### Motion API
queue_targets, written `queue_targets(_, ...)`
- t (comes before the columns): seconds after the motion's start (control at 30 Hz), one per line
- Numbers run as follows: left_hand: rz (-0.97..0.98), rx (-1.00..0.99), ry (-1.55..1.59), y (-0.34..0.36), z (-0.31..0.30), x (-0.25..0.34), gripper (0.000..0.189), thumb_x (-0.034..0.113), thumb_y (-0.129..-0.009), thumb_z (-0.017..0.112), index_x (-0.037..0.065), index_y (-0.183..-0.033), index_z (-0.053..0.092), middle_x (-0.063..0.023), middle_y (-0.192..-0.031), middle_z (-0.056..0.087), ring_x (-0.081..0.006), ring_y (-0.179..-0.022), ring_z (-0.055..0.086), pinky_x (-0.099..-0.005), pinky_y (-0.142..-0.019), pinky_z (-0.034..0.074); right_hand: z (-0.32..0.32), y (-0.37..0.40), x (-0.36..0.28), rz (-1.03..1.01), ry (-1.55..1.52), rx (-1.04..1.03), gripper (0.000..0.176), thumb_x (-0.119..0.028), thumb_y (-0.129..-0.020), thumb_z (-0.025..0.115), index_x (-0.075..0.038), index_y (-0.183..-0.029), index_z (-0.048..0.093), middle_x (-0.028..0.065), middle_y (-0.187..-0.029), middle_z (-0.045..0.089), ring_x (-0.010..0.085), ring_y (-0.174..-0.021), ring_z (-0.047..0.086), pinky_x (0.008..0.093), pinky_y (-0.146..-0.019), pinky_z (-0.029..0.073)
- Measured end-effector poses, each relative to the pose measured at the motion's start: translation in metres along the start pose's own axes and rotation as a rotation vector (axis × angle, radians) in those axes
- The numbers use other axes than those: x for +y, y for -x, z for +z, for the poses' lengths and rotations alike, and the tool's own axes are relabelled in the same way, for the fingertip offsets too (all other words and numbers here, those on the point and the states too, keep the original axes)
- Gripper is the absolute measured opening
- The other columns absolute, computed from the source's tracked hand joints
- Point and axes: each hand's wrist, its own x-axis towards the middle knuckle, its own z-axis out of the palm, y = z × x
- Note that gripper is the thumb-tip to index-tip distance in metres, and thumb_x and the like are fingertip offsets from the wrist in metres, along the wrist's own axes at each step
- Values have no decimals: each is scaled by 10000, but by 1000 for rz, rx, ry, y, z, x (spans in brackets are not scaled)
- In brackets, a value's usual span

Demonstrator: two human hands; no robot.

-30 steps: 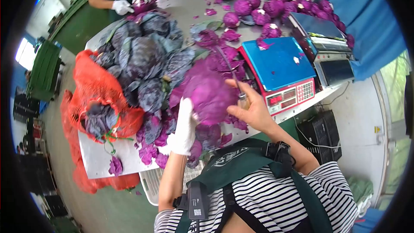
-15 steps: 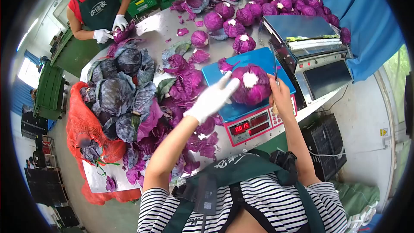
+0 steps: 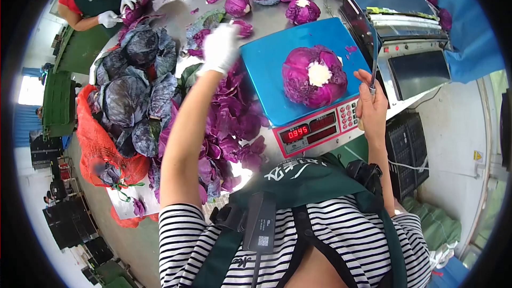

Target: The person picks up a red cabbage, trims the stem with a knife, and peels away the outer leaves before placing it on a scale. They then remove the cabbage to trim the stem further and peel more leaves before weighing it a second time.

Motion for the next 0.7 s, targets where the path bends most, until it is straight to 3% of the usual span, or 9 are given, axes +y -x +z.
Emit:
queue_targets(0.07,-187,-11,-193,11,-13,-46,352,175,-776,612,128,-1125,600,-206,-1033,588,-378,-964,584,-451,-812,496,-2,8,0,19,9,6,353,-203,-959,531,19,-1232,508,115,-1171,614,3,-459,420,169,-410,332)
queue_targets(0.13,-264,168,-237,22,-24,-77,501,204,-749,665,158,-1233,544,-242,-1198,533,-405,-1065,552,-439,-872,487,-2,13,5,-3,-23,61,341,-188,-961,523,19,-1230,508,114,-1172,612,-1,-467,417,167,-414,337)
queue_targets(0.2,-296,160,-56,28,-41,-91,623,231,-733,708,179,-1311,483,-250,-1322,454,-407,-1160,503,-434,-926,468,-1,17,2,22,-31,68,333,-177,-963,514,17,-1234,504,111,-1171,611,-5,-474,414,163,-417,340)
queue_targets(0.27,-324,178,35,36,-61,-73,605,262,-756,721,159,-1306,491,-223,-1318,472,-364,-1189,497,-413,-960,446,-2,18,1,26,-10,91,340,-177,-963,513,20,-1239,498,116,-1176,608,-7,-471,406,159,-415,339)
queue_targets(0.33,-145,263,429,42,-76,-51,563,307,-828,698,129,-1323,498,-125,-1289,529,-231,-1159,520,-325,-938,438,-3,17,1,20,2,91,344,-179,-962,513,24,-1240,495,124,-1172,610,-6,-467,402,158,-413,336)
queue_targets(0.4,-193,184,669,49,-95,-9,571,306,-851,686,119,-1348,477,-98,-1330,510,-207,-1230,455,-336,-999,387,-3,17,-3,17,19,78,350,-186,-962,513,29,-1238,494,131,-1172,609,-4,-466,401,156,-413,334)
queue_targets(0.53,-133,59,906,55,-99,44,661,316,-788,727,91,-1351,464,-127,-1334,500,-260,-1214,488,-365,-1004,406,-3,20,-4,32,28,72,350,-178,-958,520,30,-1239,493,130,-1178,608,-6,-473,403,156,-414,333)
queue_targets(0.6,-111,-53,1003,58,-100,63,658,255,-824,696,107,-1398,409,-110,-1396,449,-267,-1278,424,-393,-1040,370,-4,21,-1,33,8,46,343,-159,-953,526,28,-1238,494,128,-1185,606,-9,-478,403,155,-416,335)
queue_targets(0.7,53,-233,946,60,-79,98,1075,314,-670,821,114,-1493,158,-168,-1487,285,-307,-1334,343,-438,-1105,276,7,19,12,59,18,-43,467,-190,-913,601,21,-1303,453,107,-1105,623,14,-490,422,179,-426,340)
